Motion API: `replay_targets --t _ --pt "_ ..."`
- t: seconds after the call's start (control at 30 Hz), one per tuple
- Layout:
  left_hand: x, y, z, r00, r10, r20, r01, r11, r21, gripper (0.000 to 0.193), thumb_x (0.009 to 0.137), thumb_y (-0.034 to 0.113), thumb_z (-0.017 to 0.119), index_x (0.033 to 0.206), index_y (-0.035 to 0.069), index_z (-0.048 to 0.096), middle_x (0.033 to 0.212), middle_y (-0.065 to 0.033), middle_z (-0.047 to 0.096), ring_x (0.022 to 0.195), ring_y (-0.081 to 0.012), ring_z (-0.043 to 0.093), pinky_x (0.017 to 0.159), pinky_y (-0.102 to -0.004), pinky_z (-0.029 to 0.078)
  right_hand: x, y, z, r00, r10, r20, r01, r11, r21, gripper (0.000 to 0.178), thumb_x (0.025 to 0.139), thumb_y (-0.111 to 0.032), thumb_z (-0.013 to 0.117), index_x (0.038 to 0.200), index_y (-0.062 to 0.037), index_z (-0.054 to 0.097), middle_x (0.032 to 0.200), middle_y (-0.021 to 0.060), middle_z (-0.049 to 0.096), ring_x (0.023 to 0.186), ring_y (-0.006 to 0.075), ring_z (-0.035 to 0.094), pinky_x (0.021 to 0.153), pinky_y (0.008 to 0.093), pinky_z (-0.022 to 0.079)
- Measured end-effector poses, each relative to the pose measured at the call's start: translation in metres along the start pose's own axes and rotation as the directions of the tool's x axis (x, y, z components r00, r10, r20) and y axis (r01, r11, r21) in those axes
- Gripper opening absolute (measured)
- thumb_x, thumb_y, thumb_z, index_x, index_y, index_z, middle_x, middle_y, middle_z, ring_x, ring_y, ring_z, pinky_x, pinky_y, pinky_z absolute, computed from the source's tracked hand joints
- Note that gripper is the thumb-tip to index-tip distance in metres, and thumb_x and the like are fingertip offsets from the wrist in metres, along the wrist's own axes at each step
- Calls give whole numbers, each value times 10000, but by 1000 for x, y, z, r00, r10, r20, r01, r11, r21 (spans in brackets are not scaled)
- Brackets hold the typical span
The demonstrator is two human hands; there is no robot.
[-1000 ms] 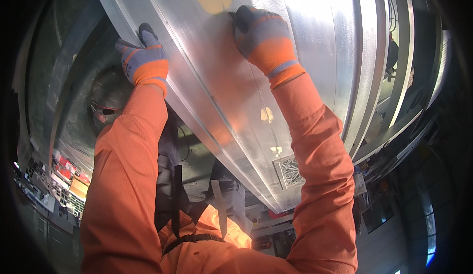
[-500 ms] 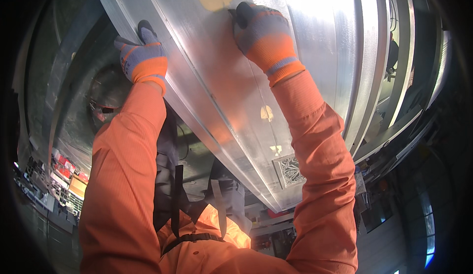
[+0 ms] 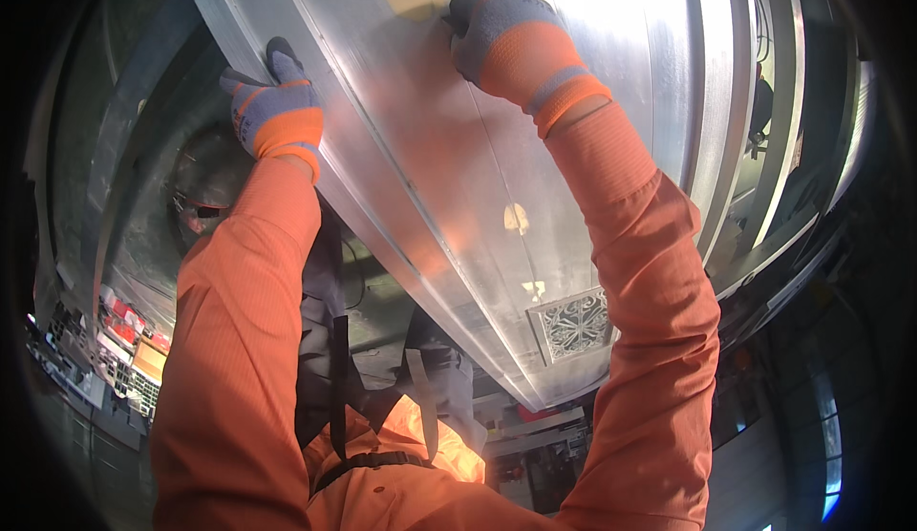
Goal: The person uses a sanding block to manually sand a large curved metal panel, then switches to a power sander to polish the surface. The person then lifts the panel and carries it across the workshop floor.
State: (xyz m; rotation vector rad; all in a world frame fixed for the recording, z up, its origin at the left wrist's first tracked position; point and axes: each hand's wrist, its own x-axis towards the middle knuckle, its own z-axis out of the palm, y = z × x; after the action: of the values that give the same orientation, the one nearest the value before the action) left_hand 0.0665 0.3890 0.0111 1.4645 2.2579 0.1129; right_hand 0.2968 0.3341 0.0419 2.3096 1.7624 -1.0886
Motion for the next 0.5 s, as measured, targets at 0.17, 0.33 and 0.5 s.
replay_targets --t 0.17,0.33,0.5 --pt "3 -6 7 1000 11 -14 -11 1000 15 844 964 589 573 1441 -89 419 1300 -297 636 1185 -432 644 974 -450 530 0 -10 -9 991 111 74 -115 992 55 248 913 -141 575 1086 -83 742 902 193 740 795 394 698 774 427 580" --pt "-1 0 2 1000 -6 6 6 1000 11 862 961 593 576 1454 -93 406 1303 -300 632 1194 -431 640 994 -448 519 -3 8 0 996 -75 -40 74 997 -12 220 943 -169 602 1088 -85 745 888 170 743 755 341 707 750 400 584" --pt "-1 1 -2 1000 -21 11 21 1000 23 870 955 587 586 1469 -87 390 1299 -292 636 1187 -426 643 992 -445 521 -34 21 14 993 116 6 -82 671 737 237 1001 -248 639 1057 -33 720 894 114 764 795 221 736 713 325 582"
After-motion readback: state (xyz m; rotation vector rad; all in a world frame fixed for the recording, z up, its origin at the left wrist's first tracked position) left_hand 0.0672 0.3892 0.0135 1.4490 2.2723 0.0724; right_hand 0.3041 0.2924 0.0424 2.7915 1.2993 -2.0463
